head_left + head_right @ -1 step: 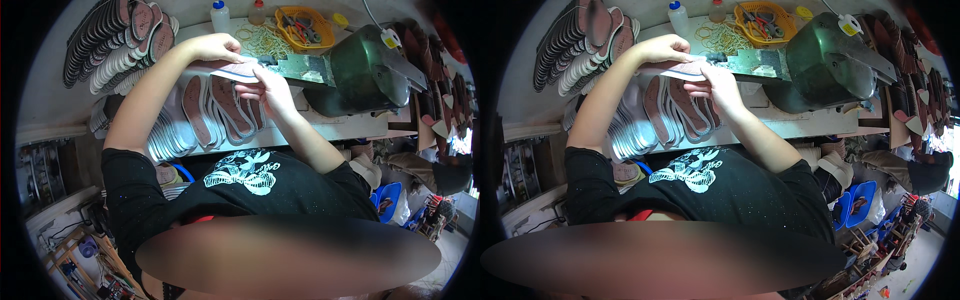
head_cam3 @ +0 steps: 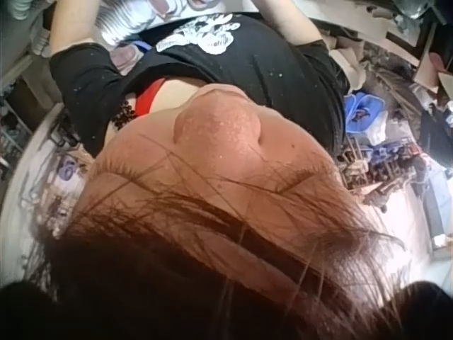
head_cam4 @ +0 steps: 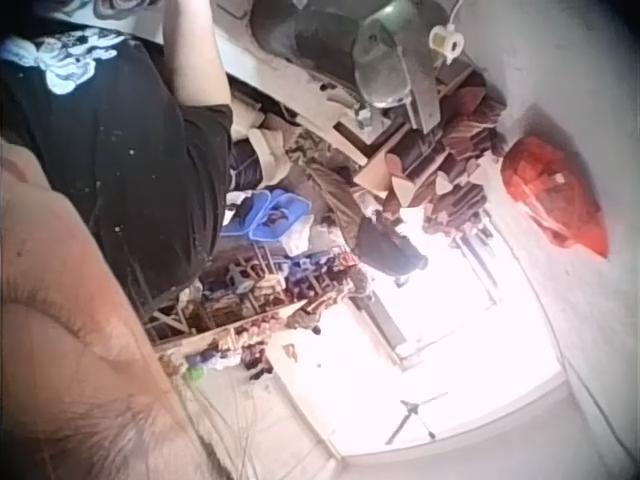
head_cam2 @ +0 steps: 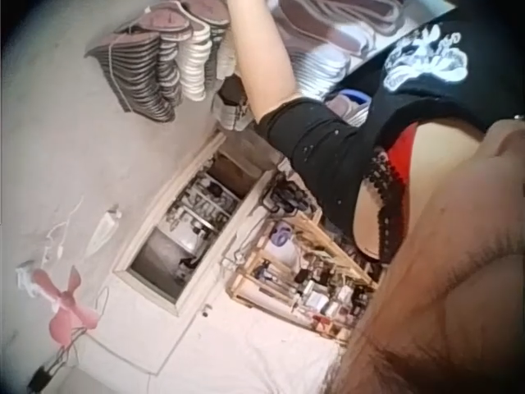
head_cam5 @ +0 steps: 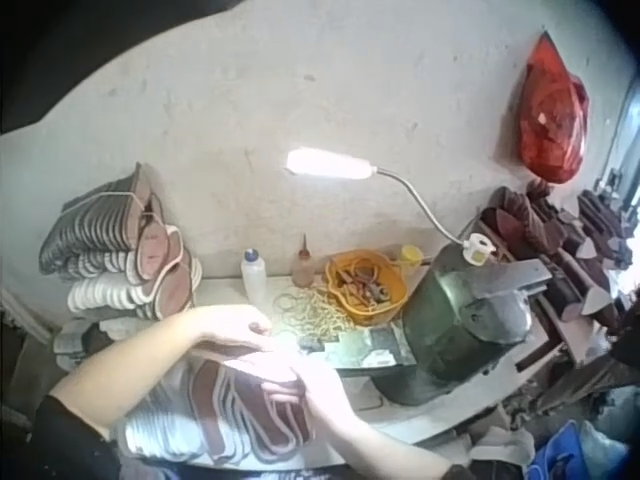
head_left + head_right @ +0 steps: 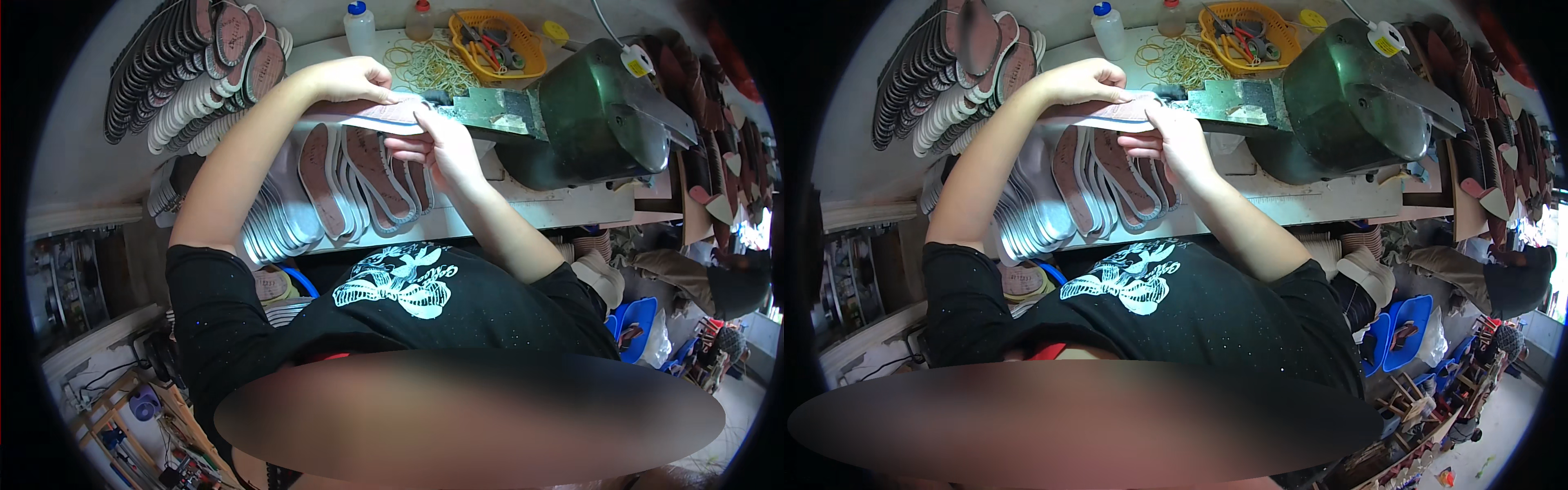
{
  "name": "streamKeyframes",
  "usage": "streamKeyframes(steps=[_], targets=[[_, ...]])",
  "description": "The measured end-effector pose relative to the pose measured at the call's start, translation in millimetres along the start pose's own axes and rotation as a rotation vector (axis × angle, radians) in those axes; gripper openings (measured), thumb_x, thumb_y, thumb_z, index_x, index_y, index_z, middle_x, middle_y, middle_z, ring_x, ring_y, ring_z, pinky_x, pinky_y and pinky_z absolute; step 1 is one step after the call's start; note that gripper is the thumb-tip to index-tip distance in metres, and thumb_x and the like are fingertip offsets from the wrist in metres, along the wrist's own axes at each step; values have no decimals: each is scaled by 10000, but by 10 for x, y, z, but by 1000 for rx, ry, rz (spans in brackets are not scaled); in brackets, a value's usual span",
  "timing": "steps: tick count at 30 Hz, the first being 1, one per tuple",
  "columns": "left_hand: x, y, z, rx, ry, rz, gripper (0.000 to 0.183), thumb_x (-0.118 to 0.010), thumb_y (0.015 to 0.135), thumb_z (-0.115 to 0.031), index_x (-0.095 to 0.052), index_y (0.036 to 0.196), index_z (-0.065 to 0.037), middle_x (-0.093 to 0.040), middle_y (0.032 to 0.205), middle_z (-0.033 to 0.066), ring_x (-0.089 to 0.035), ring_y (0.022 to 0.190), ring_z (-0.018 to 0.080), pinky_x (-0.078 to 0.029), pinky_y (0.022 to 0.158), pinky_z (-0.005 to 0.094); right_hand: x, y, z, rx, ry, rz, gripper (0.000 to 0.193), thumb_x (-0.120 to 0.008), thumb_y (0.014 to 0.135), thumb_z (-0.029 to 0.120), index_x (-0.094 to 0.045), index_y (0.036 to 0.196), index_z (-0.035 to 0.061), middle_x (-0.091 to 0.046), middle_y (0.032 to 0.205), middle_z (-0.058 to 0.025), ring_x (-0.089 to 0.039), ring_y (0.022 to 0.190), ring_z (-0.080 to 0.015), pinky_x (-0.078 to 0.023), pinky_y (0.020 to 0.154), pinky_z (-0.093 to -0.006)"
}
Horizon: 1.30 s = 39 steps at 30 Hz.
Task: The recorder is sorting and organizing shoe insoles into stacks.
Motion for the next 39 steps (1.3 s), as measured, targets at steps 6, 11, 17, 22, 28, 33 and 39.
streamKeyframes(steps=[6,11,17,22,28,33,39], targets=[[-98,-41,131,-32,-38,-110,341,-605,888,-336,-554,736,-35,-470,621,-56,-407,598,47,-345,535,244,21,33,-4,5,12,-39,394,-497,944,260,-520,1153,-73,-648,978,-189,-682,815,-252,-580,672,-304],[-223,-150,53,89,-135,-130,321,-607,888,-333,-583,757,-41,-523,656,-42,-446,606,48,-380,546,237,66,53,-21,46,-10,-37,352,-526,925,263,-565,1081,-50,-664,912,-172,-683,737,-234,-578,627,-299],[-377,-194,143,163,-338,-165,283,-593,902,-305,-594,803,-40,-570,694,-22,-495,607,46,-417,543,222,61,40,1,83,-27,-26,315,-547,907,258,-601,1026,-28,-668,869,-138,-680,703,-203,-578,609,-287],[-465,-219,165,211,-454,-175,259,-581,907,-293,-585,792,-61,-561,677,-26,-480,562,50,-399,511,230,80,35,0,65,-43,-3,317,-568,892,261,-603,1022,-26,-667,869,-124,-678,696,-190,-577,592,-280],[-588,-262,121,249,-581,-197,272,-575,905,-316,-583,799,-66,-559,669,-9,-489,548,65,-389,494,236,106,29,30,67,-105,4,291,-615,866,273,-626,967,-1,-665,824,-95,-664,670,-141,-549,547,-239],[-537,-292,0,277,-600,-279,309,-555,909,-350,-600,826,-56,-595,686,28,-528,542,76,-425,479,238,124,54,-12,74,-90,0,263,-645,850,261,-634,938,13,-656,797,-71,-646,650,-119,-520,545,-218],[-582,-321,-56,410,-703,-207,380,-519,924,-376,-629,795,-36,-611,610,62,-545,435,109,-444,401,249,143,-208,-4,-102,-127,129,222,-672,826,191,-618,924,-1,-637,833,-40,-613,695,-81,-501,591,-226]])
Point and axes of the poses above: each hand's wrist, its own y-axis towards the middle knuckle, its own x-axis out of the back of the hand, z = x × y, the point moved 8 cm from there along y, towards the middle knuckle
